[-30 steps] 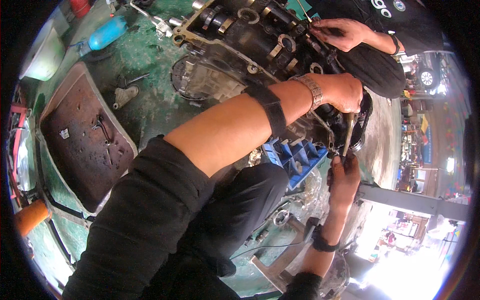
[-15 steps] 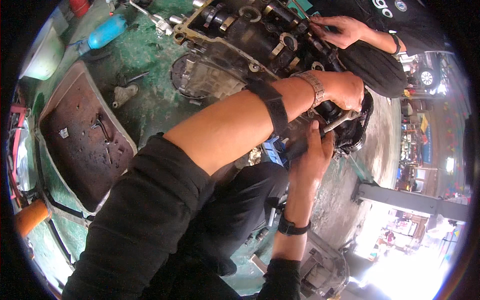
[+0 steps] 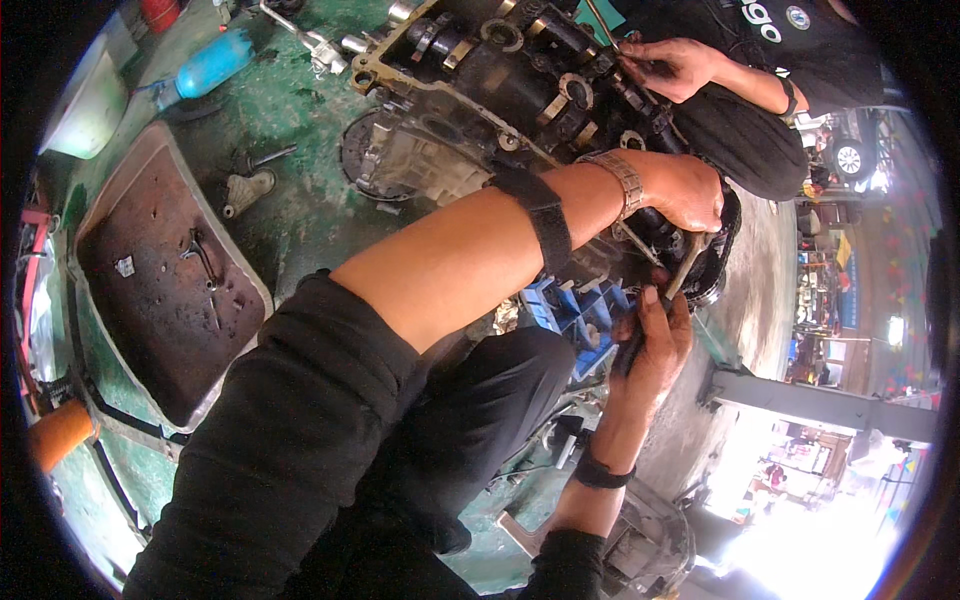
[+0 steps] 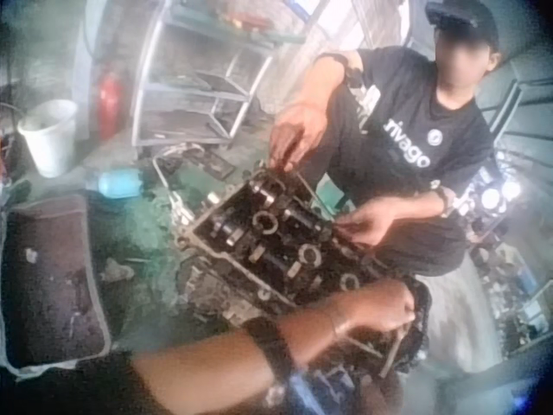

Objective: The person uses a wrench to tighten bolts on an engine block while another person assists nearby. The camera wearer repeatedly positions the wrench and turns it to secure fasteners on the engine's cylinder head.

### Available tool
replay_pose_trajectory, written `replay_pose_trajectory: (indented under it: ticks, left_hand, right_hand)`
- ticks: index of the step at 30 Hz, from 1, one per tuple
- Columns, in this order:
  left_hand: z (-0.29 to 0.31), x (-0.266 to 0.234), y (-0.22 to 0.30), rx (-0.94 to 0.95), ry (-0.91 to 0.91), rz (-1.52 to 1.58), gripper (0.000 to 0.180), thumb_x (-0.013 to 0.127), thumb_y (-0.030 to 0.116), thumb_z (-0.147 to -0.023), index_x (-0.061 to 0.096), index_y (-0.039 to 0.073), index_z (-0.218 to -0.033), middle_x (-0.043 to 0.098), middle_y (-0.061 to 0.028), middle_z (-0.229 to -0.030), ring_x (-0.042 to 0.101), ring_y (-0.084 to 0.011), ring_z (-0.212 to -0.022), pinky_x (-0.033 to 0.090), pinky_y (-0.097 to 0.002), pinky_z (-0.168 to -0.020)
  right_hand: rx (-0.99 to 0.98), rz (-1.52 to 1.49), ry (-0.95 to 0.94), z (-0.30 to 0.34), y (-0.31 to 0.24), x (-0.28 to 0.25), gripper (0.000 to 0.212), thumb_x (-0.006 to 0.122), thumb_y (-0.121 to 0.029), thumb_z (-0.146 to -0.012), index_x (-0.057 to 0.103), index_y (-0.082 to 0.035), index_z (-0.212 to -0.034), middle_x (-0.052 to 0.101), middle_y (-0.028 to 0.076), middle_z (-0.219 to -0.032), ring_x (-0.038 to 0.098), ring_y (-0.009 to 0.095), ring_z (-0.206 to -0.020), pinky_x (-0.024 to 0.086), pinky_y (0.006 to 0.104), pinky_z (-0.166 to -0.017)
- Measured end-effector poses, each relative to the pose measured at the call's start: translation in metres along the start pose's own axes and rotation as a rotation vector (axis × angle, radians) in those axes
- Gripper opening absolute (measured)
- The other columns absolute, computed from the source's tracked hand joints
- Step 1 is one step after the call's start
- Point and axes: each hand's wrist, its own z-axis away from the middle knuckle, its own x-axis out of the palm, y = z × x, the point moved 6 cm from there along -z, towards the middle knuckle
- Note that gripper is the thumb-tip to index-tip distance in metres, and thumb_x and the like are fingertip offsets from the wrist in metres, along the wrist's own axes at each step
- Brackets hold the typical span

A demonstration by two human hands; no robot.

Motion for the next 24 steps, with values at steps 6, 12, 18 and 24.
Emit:
replay_pose_trajectory:
  ticks: [6,12,18,24]
  left_hand:
    - [-0.004,0.002,0.001,0.134,-0.021,-0.084,0.028,0.052,0.025,-0.088,0.067,0.000,-0.087,0.067,-0.0204,-0.086,0.066,-0.0348,-0.079,0.049,-0.0448,-0.077]
    - [-0.004,0.003,-0.001,0.102,-0.026,-0.109,0.028,0.051,0.021,-0.088,0.068,0.000,-0.093,0.068,-0.0205,-0.090,0.066,-0.0354,-0.084,0.049,-0.0440,-0.081]
    - [-0.004,0.003,-0.002,0.075,0.039,-0.047,0.028,0.051,0.021,-0.088,0.068,0.000,-0.096,0.068,-0.0202,-0.093,0.066,-0.0353,-0.087,0.049,-0.0439,-0.083]
    - [-0.003,0.006,0.000,0.108,-0.010,-0.128,0.027,0.051,0.023,-0.089,0.067,0.001,-0.090,0.067,-0.0209,-0.087,0.065,-0.0379,-0.082,0.049,-0.0461,-0.079]
  right_hand:
    - [0.010,0.068,-0.050,-0.005,0.002,-0.023,0.032,0.067,-0.012,-0.085,0.058,0.001,-0.112,0.051,0.000,-0.065,0.043,0.008,-0.047,0.033,0.0212,-0.044]
    - [-0.020,0.139,-0.084,-0.010,-0.004,-0.035,0.029,0.067,-0.010,-0.083,0.059,0.002,-0.108,0.062,0.005,-0.078,0.049,0.009,-0.049,0.038,0.0224,-0.044]
    - [0.006,0.215,-0.114,-0.012,-0.015,-0.046,0.040,0.069,-0.014,-0.083,0.056,0.004,-0.115,0.052,0.001,-0.072,0.042,0.008,-0.046,0.034,0.0214,-0.041]
    - [0.043,0.324,-0.240,-0.018,-0.021,-0.057,0.043,0.072,-0.017,-0.081,0.056,0.005,-0.115,0.051,0.000,-0.071,0.043,0.008,-0.047,0.036,0.0220,-0.041]
